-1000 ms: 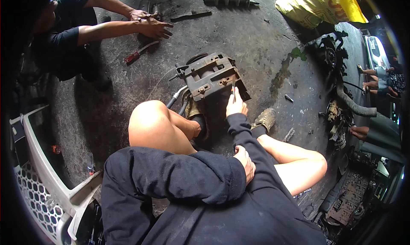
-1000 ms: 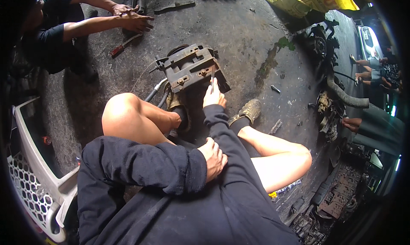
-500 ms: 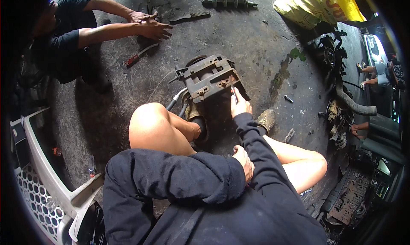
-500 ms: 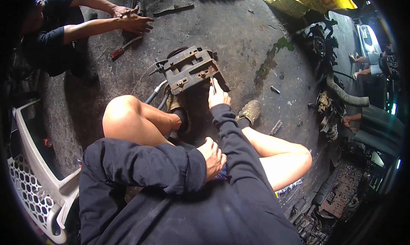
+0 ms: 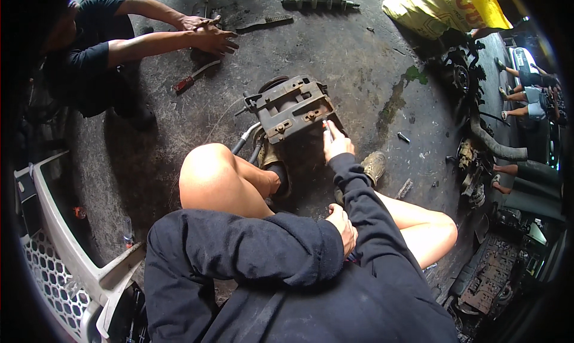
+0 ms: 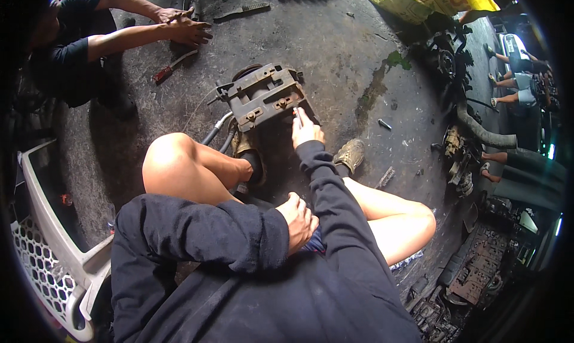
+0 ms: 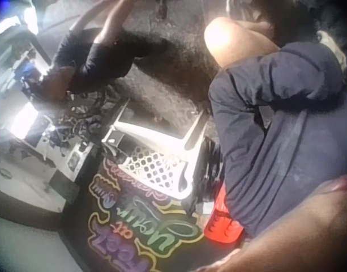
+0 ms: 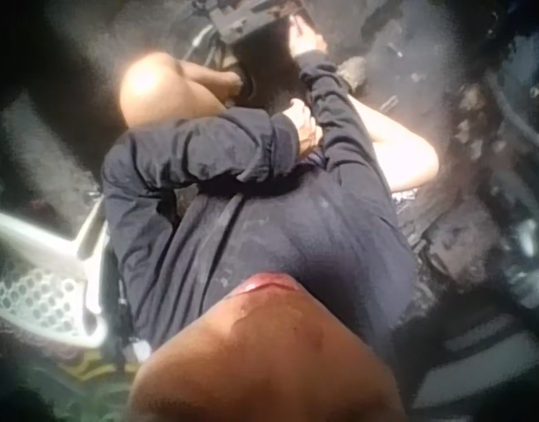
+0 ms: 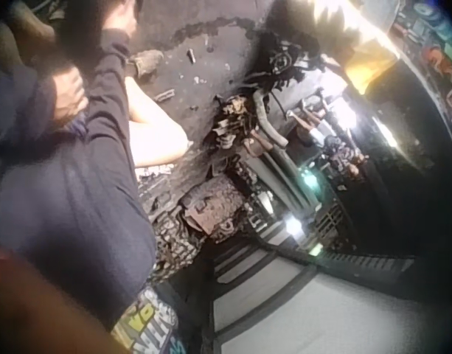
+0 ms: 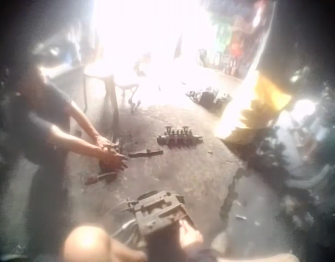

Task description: The person holds a mechanical component and uses a metal file to scrape its surfaces while sitting on a chair.

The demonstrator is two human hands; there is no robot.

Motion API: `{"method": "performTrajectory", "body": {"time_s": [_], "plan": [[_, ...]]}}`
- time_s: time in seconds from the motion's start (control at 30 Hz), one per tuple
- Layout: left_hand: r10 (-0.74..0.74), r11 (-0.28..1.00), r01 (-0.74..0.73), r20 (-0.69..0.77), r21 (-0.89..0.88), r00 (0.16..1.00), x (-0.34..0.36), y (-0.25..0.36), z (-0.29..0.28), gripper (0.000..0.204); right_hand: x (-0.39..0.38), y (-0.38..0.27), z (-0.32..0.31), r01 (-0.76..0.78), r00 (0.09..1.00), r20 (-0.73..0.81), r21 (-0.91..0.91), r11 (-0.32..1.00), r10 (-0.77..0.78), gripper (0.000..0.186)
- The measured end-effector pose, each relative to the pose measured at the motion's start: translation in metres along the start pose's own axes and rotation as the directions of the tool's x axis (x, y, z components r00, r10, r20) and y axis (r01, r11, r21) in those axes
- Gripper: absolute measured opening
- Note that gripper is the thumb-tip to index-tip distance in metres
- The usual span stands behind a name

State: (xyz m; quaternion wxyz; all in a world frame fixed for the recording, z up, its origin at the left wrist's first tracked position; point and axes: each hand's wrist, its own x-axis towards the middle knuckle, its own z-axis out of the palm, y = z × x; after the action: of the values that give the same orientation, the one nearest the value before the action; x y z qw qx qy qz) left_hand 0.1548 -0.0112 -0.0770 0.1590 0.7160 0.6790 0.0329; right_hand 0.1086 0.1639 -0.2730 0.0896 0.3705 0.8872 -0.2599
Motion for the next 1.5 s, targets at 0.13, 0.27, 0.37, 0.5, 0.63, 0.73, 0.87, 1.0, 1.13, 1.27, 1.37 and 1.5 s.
{"method": "performTrajectory", "body": {"time_s": [0.13, 0.27, 0.37, 0.5, 0.63, 0.73, 0.87, 1.0, 1.13, 1.27, 1.37, 1.5], "plan": [[0.001, 0.99, 0.019, 0.145, -0.139, 0.989, 0.002, 0.0, 0.0, 0.031, -0.001, -0.002, -0.003, 0.05, 0.998, 0.046, -0.064, 0.997, -0.047, 0.043], [0.01, 0.994, 0.005, 0.128, -0.113, 0.992, 0.001, -0.002, 0.0, 0.03, -0.013, -0.023, 0.008, 0.011, 0.999, 0.043, -0.196, 0.981, -0.003, 0.041], [0.011, 0.994, -0.001, 0.097, -0.107, 0.995, 0.001, -0.004, -0.005, 0.029, 0.0, -0.012, -0.004, 0.024, 1.0, 0.016, -0.217, 0.976, -0.021, 0.042], [0.006, 0.995, 0.008, 0.145, -0.096, 0.989, 0.001, -0.006, -0.006, 0.03, -0.012, -0.023, 0.011, 0.019, 0.999, 0.048, -0.304, 0.953, -0.004, 0.042], [0.011, 0.997, -0.008, 0.047, -0.076, 0.999, 0.0, -0.005, -0.001, 0.03, -0.011, -0.009, 0.004, 0.007, 1.0, -0.015, -0.205, 0.979, -0.01, 0.043], [0.013, 0.989, 0.003, 0.106, -0.147, 0.994, 0.003, -0.003, 0.004, 0.03, -0.021, -0.006, 0.01, 0.044, 0.999, 0.014, -0.231, 0.972, -0.042, 0.044], [0.008, 0.992, -0.001, 0.058, -0.126, 0.998, -0.001, 0.001, 0.008, 0.028, -0.017, -0.007, 0.026, -0.018, 0.995, -0.099, -0.163, 0.987, 0.002, 0.043], [-0.015, 0.985, 0.038, 0.132, -0.17, 0.991, 0.01, 0.001, 0.015, 0.027, -0.003, 0.005, 0.013, -0.043, 0.988, -0.141, 0.119, 0.992, 0.06, 0.04], [-0.002, 0.986, 0.029, 0.164, -0.162, 0.986, -0.001, -0.005, 0.002, 0.029, -0.025, -0.012, 0.033, 0.156, 0.988, -0.078, 0.362, 0.919, -0.136, 0.04], [0.025, 0.989, -0.002, 0.154, -0.15, 0.988, 0.003, -0.01, -0.021, 0.032, -0.042, -0.004, 0.038, 0.245, 0.969, 0.005, -0.171, 0.954, -0.247, 0.047], [0.163, 0.952, -0.083, 0.258, -0.296, 0.952, 0.003, -0.022, -0.038, 0.034, -0.04, -0.004, 0.039, 0.221, 0.973, -0.005, -0.24, 0.945, -0.229, 0.05], [0.037, 0.98, -0.004, 0.164, -0.197, 0.986, 0.003, -0.007, -0.001, 0.035, -0.036, -0.014, 0.031, 0.209, 0.977, -0.014, -0.159, 0.965, -0.214, 0.044]]}}
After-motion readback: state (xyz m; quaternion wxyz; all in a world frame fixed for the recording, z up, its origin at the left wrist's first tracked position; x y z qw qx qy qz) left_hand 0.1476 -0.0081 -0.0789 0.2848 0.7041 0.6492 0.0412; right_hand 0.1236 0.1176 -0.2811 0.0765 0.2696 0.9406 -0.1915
